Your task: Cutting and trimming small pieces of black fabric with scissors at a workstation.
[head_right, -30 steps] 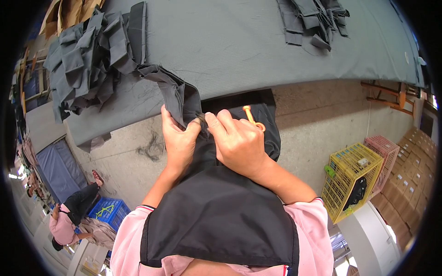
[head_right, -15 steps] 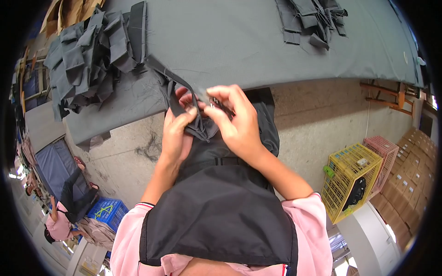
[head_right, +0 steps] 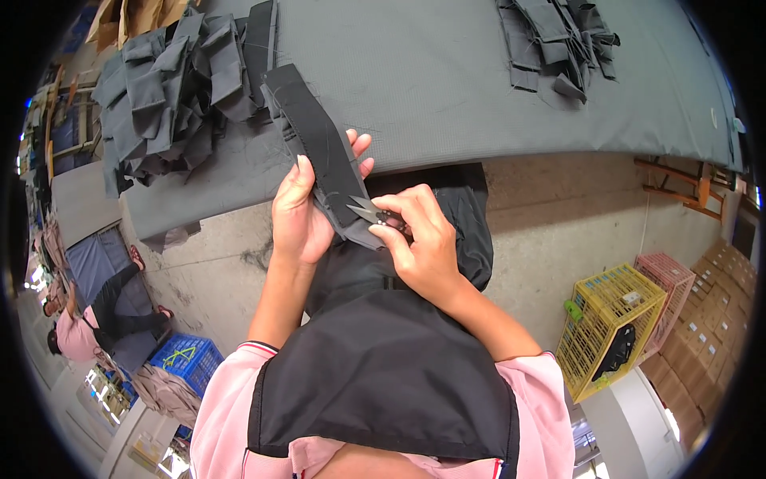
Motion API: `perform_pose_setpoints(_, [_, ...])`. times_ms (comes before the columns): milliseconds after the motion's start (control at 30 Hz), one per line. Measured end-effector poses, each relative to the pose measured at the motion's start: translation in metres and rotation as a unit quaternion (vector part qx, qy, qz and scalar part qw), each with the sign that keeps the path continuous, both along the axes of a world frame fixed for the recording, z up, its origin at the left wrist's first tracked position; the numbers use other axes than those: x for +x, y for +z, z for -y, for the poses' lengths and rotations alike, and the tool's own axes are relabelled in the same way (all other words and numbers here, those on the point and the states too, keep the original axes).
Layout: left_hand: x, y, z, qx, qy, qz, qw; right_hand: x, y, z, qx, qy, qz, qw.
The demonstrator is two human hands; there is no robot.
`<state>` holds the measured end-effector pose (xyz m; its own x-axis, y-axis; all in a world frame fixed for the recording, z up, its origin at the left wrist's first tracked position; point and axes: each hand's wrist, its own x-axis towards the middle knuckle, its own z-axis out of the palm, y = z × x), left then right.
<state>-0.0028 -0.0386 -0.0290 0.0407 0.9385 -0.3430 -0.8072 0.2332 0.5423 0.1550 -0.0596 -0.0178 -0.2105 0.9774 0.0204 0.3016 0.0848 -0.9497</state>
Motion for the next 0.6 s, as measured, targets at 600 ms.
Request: perform_pose_setpoints(600, [-0.0024, 0.0001, 0.0050, -0.013, 0.011, 0.027, 0.999, 0.0021, 0.0015, 0.0023, 0.216, 0.074, 0.108, 0.967])
